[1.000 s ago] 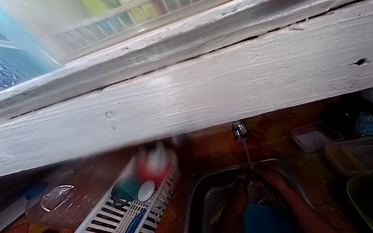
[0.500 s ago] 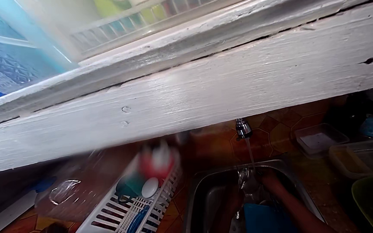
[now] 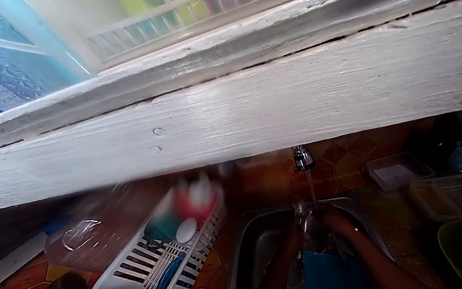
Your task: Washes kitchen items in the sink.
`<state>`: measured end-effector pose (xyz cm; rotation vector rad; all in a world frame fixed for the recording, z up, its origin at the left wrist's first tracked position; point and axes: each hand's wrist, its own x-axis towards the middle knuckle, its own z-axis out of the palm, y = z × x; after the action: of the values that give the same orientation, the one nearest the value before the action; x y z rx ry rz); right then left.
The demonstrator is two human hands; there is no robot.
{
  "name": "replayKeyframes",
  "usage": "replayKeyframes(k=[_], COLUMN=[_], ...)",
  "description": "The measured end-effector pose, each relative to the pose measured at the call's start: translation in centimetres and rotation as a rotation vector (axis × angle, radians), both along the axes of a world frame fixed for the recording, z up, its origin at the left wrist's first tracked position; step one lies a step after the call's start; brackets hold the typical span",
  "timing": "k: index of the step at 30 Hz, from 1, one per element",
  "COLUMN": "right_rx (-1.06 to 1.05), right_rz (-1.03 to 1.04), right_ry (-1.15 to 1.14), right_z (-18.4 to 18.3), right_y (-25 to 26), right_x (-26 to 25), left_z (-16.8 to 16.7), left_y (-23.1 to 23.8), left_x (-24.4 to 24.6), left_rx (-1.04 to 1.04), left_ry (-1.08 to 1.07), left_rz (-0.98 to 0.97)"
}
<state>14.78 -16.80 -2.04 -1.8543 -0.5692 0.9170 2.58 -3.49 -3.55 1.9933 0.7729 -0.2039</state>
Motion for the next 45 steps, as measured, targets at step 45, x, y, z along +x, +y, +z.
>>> replayKeyframes(k=[45], right_rx=[0.384], right_rz=[-0.72], right_ry=[-0.249], right_z=[2.6], right_y=[-11.6], right_x=[1.7], left_z=[-0.5], left_y=[-2.4], left_x=[2.2], left_rx=[-0.676], left_ry=[-0.547], left_rz=[0.765])
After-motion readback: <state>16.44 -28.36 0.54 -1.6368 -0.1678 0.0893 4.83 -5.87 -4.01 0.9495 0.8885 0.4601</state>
